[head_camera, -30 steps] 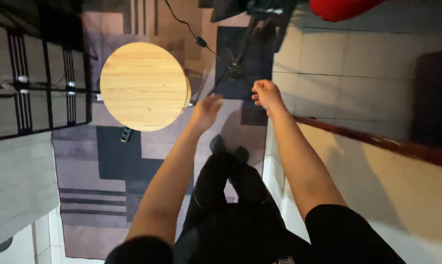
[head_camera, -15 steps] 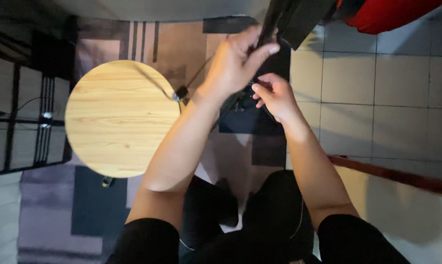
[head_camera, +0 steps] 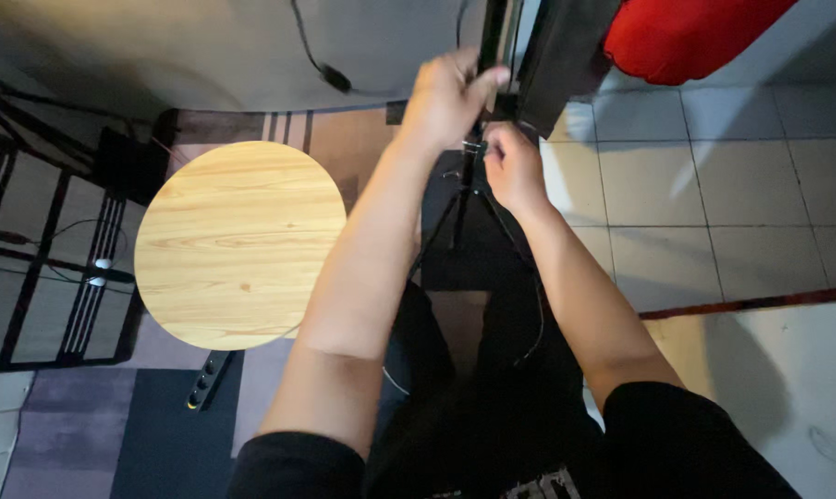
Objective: The person assembles lighting equipment by attaching a red LED light panel to a stand, then connecting and securing a ring light to a tripod while sitting on the floor.
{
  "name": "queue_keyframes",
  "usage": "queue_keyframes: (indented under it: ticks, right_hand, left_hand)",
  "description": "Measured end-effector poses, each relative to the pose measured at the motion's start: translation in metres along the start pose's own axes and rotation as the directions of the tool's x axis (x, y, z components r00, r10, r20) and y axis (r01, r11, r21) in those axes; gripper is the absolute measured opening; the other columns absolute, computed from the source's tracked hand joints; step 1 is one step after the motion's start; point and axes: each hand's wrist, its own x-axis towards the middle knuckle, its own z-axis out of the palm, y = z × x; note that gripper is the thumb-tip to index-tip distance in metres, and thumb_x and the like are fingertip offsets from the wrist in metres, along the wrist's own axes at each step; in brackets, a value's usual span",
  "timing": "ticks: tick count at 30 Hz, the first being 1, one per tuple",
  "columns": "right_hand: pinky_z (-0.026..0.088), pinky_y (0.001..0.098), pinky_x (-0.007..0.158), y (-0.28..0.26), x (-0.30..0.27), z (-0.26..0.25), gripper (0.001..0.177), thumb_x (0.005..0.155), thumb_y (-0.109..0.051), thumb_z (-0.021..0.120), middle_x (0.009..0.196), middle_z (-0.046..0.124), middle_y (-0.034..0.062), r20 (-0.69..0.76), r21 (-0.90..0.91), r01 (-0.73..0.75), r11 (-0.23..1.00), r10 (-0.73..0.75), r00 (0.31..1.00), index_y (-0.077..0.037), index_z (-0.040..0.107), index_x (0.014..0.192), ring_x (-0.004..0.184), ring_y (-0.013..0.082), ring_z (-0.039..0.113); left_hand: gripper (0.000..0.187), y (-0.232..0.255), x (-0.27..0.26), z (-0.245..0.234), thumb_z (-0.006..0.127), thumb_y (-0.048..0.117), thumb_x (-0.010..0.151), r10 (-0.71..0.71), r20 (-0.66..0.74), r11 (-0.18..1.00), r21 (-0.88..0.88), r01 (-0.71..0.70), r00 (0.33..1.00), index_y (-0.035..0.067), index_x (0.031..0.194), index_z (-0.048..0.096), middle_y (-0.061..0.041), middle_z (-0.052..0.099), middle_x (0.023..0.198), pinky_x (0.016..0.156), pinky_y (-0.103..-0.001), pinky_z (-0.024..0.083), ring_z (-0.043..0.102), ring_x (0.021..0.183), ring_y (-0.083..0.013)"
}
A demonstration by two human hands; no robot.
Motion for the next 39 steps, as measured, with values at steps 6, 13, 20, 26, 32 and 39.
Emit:
queue_keyframes:
  ticks: [6, 13, 20, 26, 32, 39]
  right_hand:
    - [0.054, 0.0248, 0.056, 0.007, -0.039, 0.009, 0.020, 0.098, 0.000, 0.057, 0.101, 0.068, 0.0070, 0.124, 0.518, -0.455, 0.724, 0.463, 0.878, -0.004, 0.060, 0.118, 0.076, 0.0140, 0.068]
    - [0.052, 0.0261, 0.048, -0.005, -0.013, -0.008, 0.025, 0.105, -0.028, 0.061, 0.093, 0.066, 0.0075, 0.358, 0.593, -0.614, 0.520, 0.513, 0.780, -0.004, 0.060, 0.112, 0.068, 0.0130, 0.066]
    - [0.044, 0.0280, 0.038, -0.005, 0.017, -0.017, 0.045, 0.102, -0.045, 0.057, 0.071, 0.065, 0.0068, 0.482, 0.394, -0.769, 0.503, 0.599, 0.639, -0.002, 0.065, 0.092, 0.051, 0.0151, 0.062]
    - [0.041, 0.0279, 0.036, 0.000, 0.016, -0.015, 0.043, 0.101, -0.044, 0.059, 0.067, 0.062, 0.0064, 0.538, 0.446, -0.808, 0.384, 0.606, 0.585, -0.003, 0.064, 0.090, 0.047, 0.0142, 0.059]
    - [0.041, 0.0263, 0.036, 0.000, 0.010, -0.016, 0.041, 0.102, -0.042, 0.058, 0.066, 0.061, 0.0031, 0.496, 0.457, -0.758, 0.466, 0.574, 0.652, -0.003, 0.062, 0.092, 0.047, 0.0123, 0.059]
    - [0.043, 0.0249, 0.038, 0.003, 0.007, -0.011, 0.040, 0.104, -0.043, 0.057, 0.066, 0.060, 0.0021, 0.480, 0.477, -0.755, 0.450, 0.586, 0.653, -0.004, 0.064, 0.093, 0.049, 0.0110, 0.058]
  left_hand:
    - [0.024, -0.028, -0.038, 0.017, 0.075, 0.028, 0.093, -0.089, -0.033, 0.992, -0.090, 0.086, 0.995, 0.006, 0.102, 0.073, -0.007, 0.070, 0.070, 0.060, -0.034, 0.052, 0.058, 0.063, -0.0153]
    - [0.025, -0.024, -0.052, 0.023, 0.076, 0.030, 0.095, -0.364, 0.040, 0.926, 0.119, 0.357, 0.931, 0.006, 0.099, 0.074, -0.009, 0.071, 0.074, 0.067, -0.032, 0.051, 0.062, 0.064, -0.0148]
    - [0.035, 0.010, -0.016, 0.024, 0.071, 0.015, 0.100, -0.001, -0.281, 0.977, -0.207, -0.060, 0.960, 0.002, 0.132, 0.063, -0.006, 0.076, 0.108, 0.089, -0.029, 0.057, 0.070, 0.099, -0.0122]
    - [0.028, -0.005, -0.030, 0.030, 0.071, 0.012, 0.101, -0.125, -0.232, 0.980, -0.181, 0.083, 0.965, 0.007, 0.128, 0.070, -0.007, 0.078, 0.109, 0.087, -0.027, 0.059, 0.071, 0.096, -0.0110]
    - [0.024, -0.041, -0.060, 0.047, 0.070, 0.004, 0.102, -0.030, -0.229, 0.975, -0.223, -0.023, 0.973, 0.000, 0.126, 0.070, -0.011, 0.072, 0.118, 0.096, -0.030, 0.053, 0.067, 0.109, -0.0149]
    - [0.027, -0.029, -0.030, 0.049, 0.075, 0.018, 0.099, -0.191, -0.327, 0.959, -0.263, 0.105, 0.926, -0.004, 0.116, 0.075, -0.005, 0.079, 0.094, 0.078, -0.024, 0.057, 0.066, 0.084, -0.0069]
